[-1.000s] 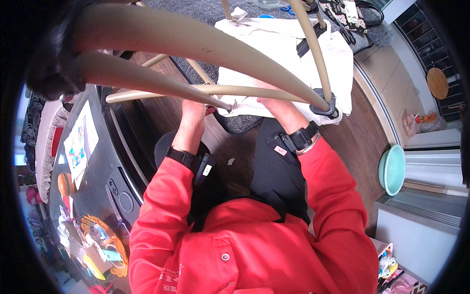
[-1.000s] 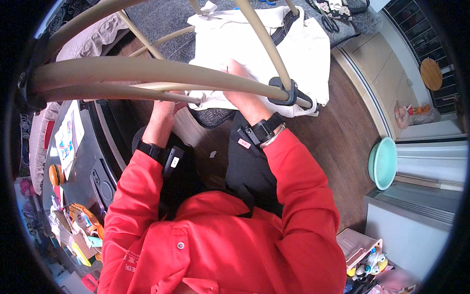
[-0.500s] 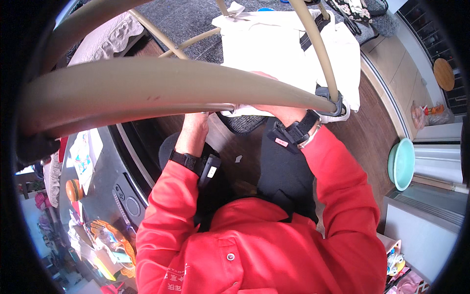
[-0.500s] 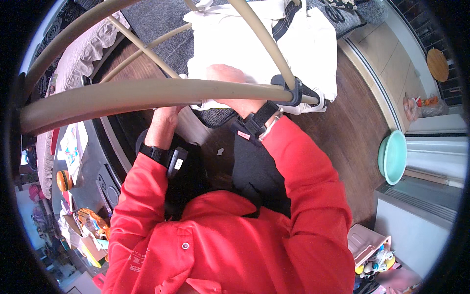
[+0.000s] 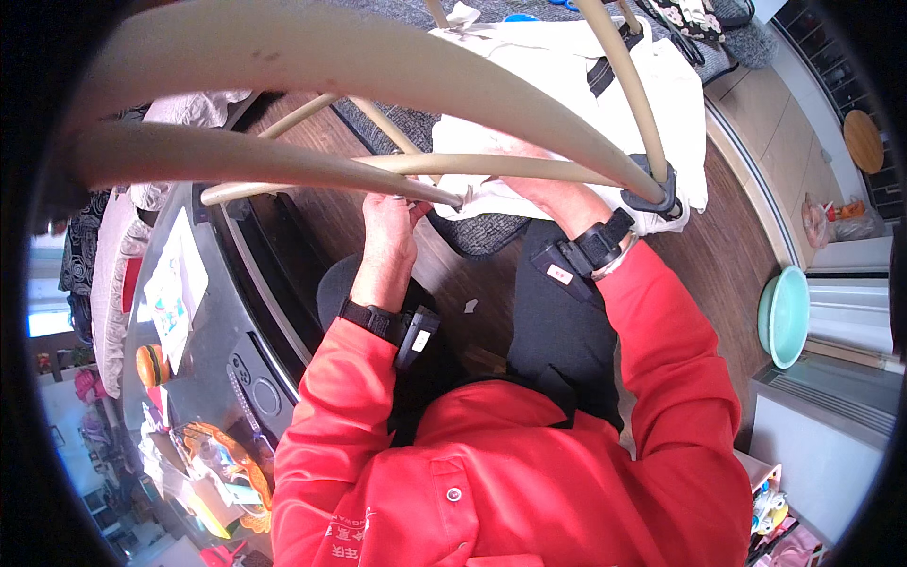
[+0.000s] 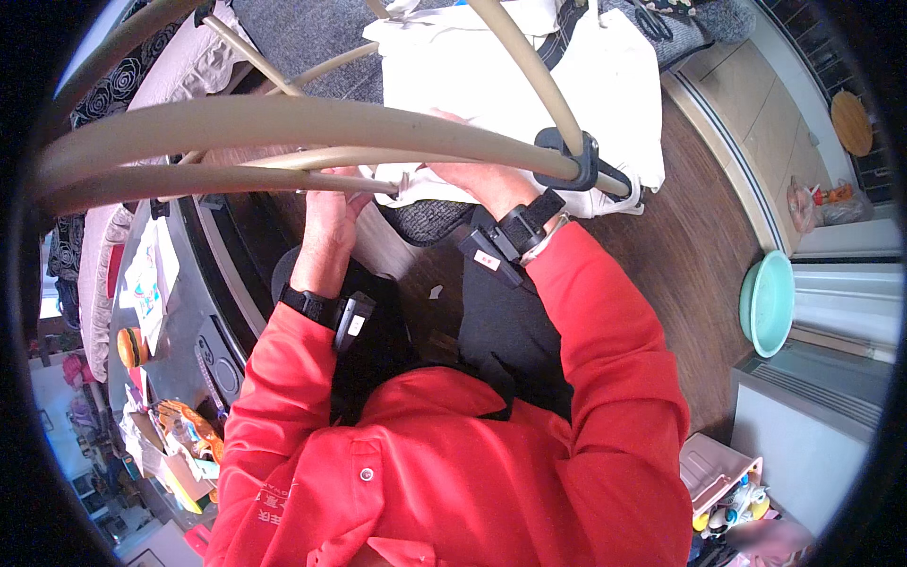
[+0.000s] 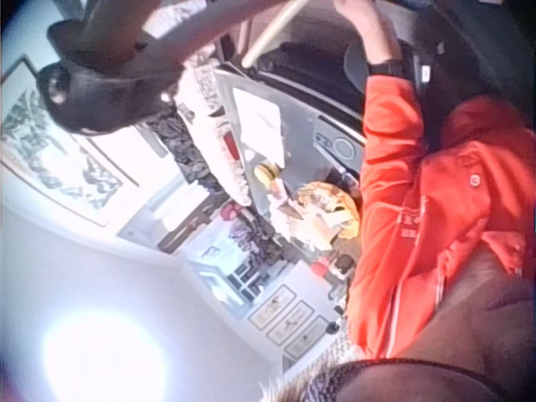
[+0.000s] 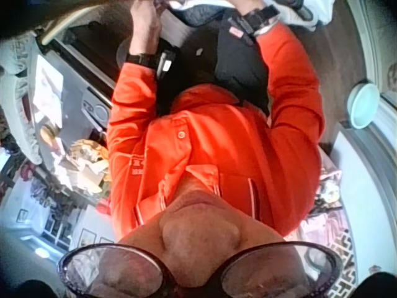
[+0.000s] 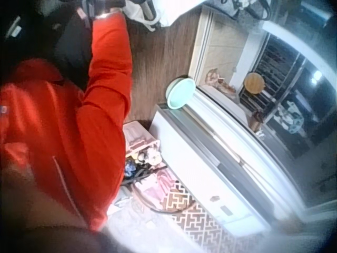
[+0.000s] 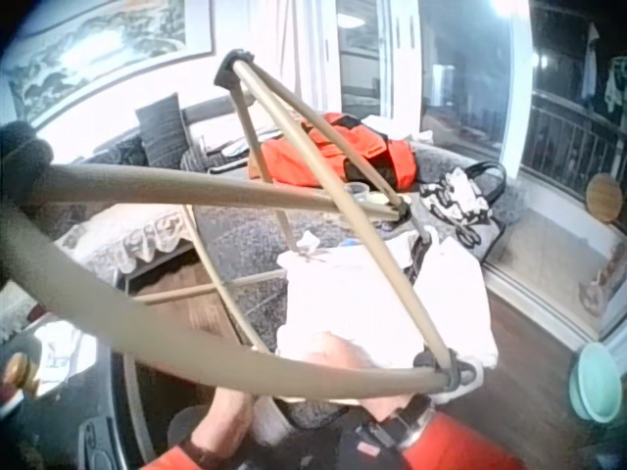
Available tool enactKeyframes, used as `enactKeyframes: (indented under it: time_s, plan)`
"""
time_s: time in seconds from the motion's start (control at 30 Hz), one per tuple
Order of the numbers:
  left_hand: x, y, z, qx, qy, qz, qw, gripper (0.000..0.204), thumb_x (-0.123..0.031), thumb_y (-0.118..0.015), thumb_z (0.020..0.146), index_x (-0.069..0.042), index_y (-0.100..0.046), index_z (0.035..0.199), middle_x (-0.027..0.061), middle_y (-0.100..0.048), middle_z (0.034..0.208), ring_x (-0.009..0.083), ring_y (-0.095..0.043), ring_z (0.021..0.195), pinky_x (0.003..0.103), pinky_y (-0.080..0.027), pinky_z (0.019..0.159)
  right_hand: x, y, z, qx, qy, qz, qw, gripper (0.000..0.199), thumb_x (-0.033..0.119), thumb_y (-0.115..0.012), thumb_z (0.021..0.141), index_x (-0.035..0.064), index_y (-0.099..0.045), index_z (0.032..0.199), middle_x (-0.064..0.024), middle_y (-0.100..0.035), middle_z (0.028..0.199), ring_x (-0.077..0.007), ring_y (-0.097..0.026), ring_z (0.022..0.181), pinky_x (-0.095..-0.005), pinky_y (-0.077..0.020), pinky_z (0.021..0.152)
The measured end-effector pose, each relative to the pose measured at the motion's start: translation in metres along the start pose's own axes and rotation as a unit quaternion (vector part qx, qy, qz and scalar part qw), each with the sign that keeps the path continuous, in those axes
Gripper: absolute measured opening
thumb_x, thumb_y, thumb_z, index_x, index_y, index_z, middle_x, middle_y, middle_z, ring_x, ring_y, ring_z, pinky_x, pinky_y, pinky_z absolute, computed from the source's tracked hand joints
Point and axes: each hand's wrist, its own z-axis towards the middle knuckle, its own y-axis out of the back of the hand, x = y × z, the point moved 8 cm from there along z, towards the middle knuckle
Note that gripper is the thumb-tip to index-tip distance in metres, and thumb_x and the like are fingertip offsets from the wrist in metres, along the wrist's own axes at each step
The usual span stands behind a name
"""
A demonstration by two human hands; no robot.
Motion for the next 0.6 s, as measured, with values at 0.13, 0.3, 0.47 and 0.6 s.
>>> enactKeyframes:
  time_s: [0.13,0.3,0.47,0.6]
  plan:
    - [0.001,0.0,-0.002,-0.002,0.011,-0.022,1.0,0.014,-0.02,-0.052,0.093,-0.007,-0.056,0.098,0.003,-0.058,0.088,0.0155,-0.058,0.081,0.032,-0.051,0.071,-0.009,-0.006,-0.006,-0.003,0.005,0.174,0.985,0.029,0.017,-0.057,0.09,0.0011,-0.056,0.114,-0.0078,-0.058,0.095,-0.012,-0.055,0.088,-0.029,-0.0473,0.072]
    - [0.011,0.002,0.003,0.036,0.027,-0.043,0.998,0.029,-0.027,-0.061,0.089,-0.011,-0.051,0.11,0.0013,-0.053,0.104,0.0176,-0.054,0.096,0.038,-0.047,0.081,0.022,0.013,-0.013,-0.013,0.037,-0.054,0.998,0.02,0.01,-0.052,0.084,-0.0038,-0.055,0.099,-0.0241,-0.059,0.09,-0.0387,-0.058,0.088,-0.0369,-0.047,0.076]
    - [0.015,0.004,0.009,0.059,0.016,-0.044,0.997,0.03,-0.028,-0.062,0.088,-0.011,-0.052,0.111,0.0002,-0.054,0.102,0.0157,-0.055,0.093,0.036,-0.048,0.08,0.031,0.014,-0.009,-0.01,0.002,-0.095,0.995,0.02,0.012,-0.052,0.084,-0.0056,-0.053,0.093,-0.0248,-0.058,0.087,-0.0388,-0.057,0.085,-0.0383,-0.0465,0.075]
    - [0.014,0.002,0.01,0.073,0.005,-0.043,0.996,0.03,-0.028,-0.062,0.088,-0.011,-0.052,0.111,0.0006,-0.054,0.102,0.0149,-0.055,0.092,0.035,-0.049,0.079,0.052,0.015,-0.012,-0.017,0.09,-0.043,0.995,0.019,0.013,-0.053,0.084,-0.0048,-0.052,0.091,-0.0227,-0.058,0.084,-0.0363,-0.058,0.08,-0.0382,-0.0467,0.073]
